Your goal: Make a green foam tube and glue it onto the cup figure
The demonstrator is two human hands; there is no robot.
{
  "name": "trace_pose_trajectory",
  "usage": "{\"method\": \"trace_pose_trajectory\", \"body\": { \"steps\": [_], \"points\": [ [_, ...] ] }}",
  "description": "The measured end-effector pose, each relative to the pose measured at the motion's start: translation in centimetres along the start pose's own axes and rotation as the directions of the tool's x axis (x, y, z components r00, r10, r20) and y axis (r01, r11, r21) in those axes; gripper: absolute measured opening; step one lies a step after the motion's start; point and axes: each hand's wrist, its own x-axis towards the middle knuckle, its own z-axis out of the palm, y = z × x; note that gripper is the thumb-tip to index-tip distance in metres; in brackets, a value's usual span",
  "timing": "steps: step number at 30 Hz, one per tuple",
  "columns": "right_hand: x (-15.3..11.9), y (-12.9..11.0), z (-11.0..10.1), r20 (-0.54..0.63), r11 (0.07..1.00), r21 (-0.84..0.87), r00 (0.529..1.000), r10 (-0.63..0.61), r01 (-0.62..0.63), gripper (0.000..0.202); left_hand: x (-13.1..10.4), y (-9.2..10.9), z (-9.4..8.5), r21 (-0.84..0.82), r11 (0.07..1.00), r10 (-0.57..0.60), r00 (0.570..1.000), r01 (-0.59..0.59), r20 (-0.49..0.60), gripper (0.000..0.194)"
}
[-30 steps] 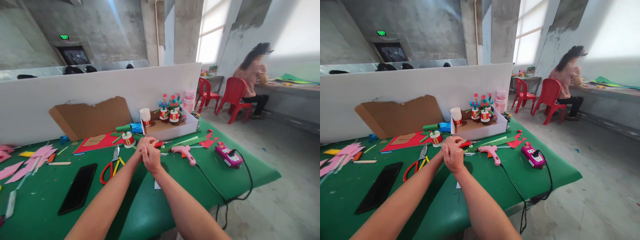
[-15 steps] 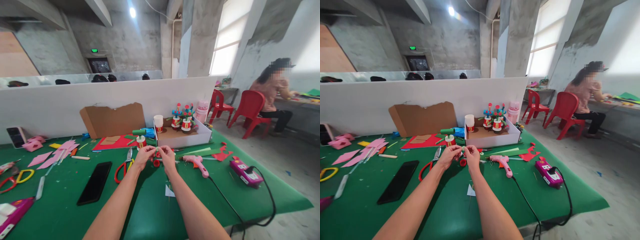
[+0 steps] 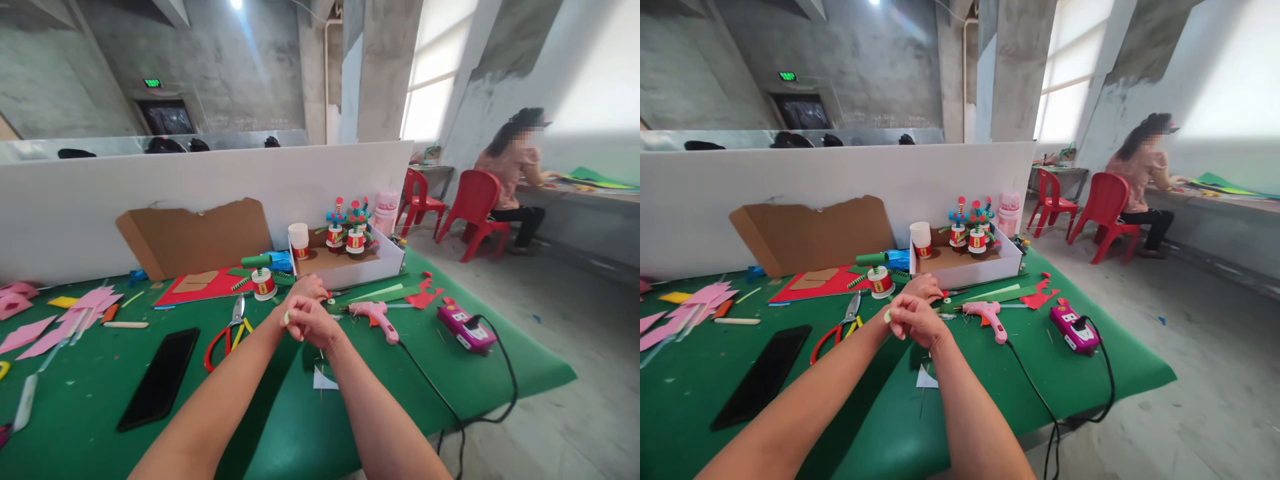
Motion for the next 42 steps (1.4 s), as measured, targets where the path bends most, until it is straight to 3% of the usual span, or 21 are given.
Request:
{"method": "trace_pose_trajectory", "body": {
  "steps": [2, 4, 6, 11, 14, 16, 18, 19, 21, 23, 25, 28, 30, 34, 39, 42],
  "points": [
    [-0.2, 0.1, 0.1, 0.110, 0.998, 0.000, 0.992, 0.058, -0.058, 0.038, 0.7, 0.3, 0.4, 0.159, 0.976, 0.133, 0.984, -0.151, 0.116, 0.014],
    [-0.3, 0.2, 0.2, 0.191, 0.996, 0.009, 0.978, 0.088, -0.091, 0.036, 1.1, 0.4, 0.7, 0.324, 0.892, 0.249, 0.940, -0.316, 0.233, 0.015],
    [-0.3, 0.3, 0.3, 0.235, 0.994, 0.033, 0.968, 0.089, -0.100, 0.035, 1.3, 0.5, 1.0, 0.424, 0.811, 0.295, 0.907, -0.404, 0.301, 0.017],
    [-0.4, 0.2, 0.2, 0.247, 0.994, 0.064, 0.966, 0.075, -0.094, 0.035, 1.6, 0.4, 1.5, 0.440, 0.784, 0.315, 0.891, -0.439, 0.328, 0.020],
    [-0.3, 0.3, 0.1, 0.233, 0.991, 0.077, 0.968, 0.089, -0.110, 0.036, 1.3, 0.2, 1.1, 0.398, 0.845, 0.286, 0.931, -0.357, 0.228, 0.018],
    [-0.2, 0.4, 0.1, 0.211, 0.989, 0.087, 0.973, 0.096, -0.117, 0.036, 0.5, -0.1, 0.4, 0.305, 0.928, 0.204, 0.977, -0.215, 0.068, 0.017],
    [0.0, 0.6, 0.1, 0.143, 0.990, 0.104, 0.986, 0.081, -0.096, 0.035, -1.0, -0.5, -0.6, 0.107, 0.994, 0.041, 0.989, -0.026, -0.141, 0.018],
    [0.2, 0.7, 0.1, 0.086, 0.991, 0.117, 0.994, 0.061, -0.071, 0.034, -1.9, -0.8, -1.1, -0.029, 0.997, -0.074, 0.969, 0.069, -0.237, 0.017],
    [0.6, 0.8, 0.1, -0.059, 0.989, 0.151, 0.998, 0.013, -0.004, 0.033, -4.1, -1.2, -2.2, -0.338, 0.918, -0.331, 0.873, 0.209, -0.359, 0.016],
    [1.0, 1.0, -0.1, -0.211, 0.980, 0.191, 0.977, -0.008, 0.049, 0.033, -6.3, -1.5, -2.9, -0.591, 0.764, -0.543, 0.754, 0.260, -0.370, 0.020],
    [1.4, 1.1, -0.3, -0.347, 0.974, 0.213, 0.938, 0.006, 0.072, 0.034, -8.4, -1.5, -3.1, -0.759, 0.605, -0.673, 0.663, 0.240, -0.327, 0.027],
    [1.6, 1.5, -0.5, -0.435, 0.987, 0.160, 0.898, 0.062, 0.009, 0.037, -10.4, -1.3, -2.6, -0.885, 0.438, -0.750, 0.607, 0.159, -0.262, 0.035],
    [1.7, 1.9, -0.6, -0.457, 0.994, 0.107, 0.886, 0.078, -0.032, 0.038, -11.0, -1.2, -1.9, -0.915, 0.386, -0.767, 0.591, 0.117, -0.248, 0.038],
    [1.9, 2.5, -0.8, -0.490, 0.999, -0.002, 0.871, 0.032, -0.038, 0.031, -11.3, -1.2, -1.2, -0.920, 0.382, -0.764, 0.591, 0.091, -0.259, 0.035],
    [2.4, 3.1, -1.3, -0.518, 0.965, -0.260, 0.848, -0.111, -0.033, 0.017, -11.4, -0.6, -1.4, -0.894, 0.425, -0.703, 0.674, 0.144, -0.226, 0.028],
    [2.6, 3.2, -1.1, -0.501, 0.931, -0.366, 0.843, -0.196, -0.002, 0.023, -11.4, -0.2, -1.5, -0.887, 0.438, -0.650, 0.734, 0.148, -0.199, 0.027]
  ]
}}
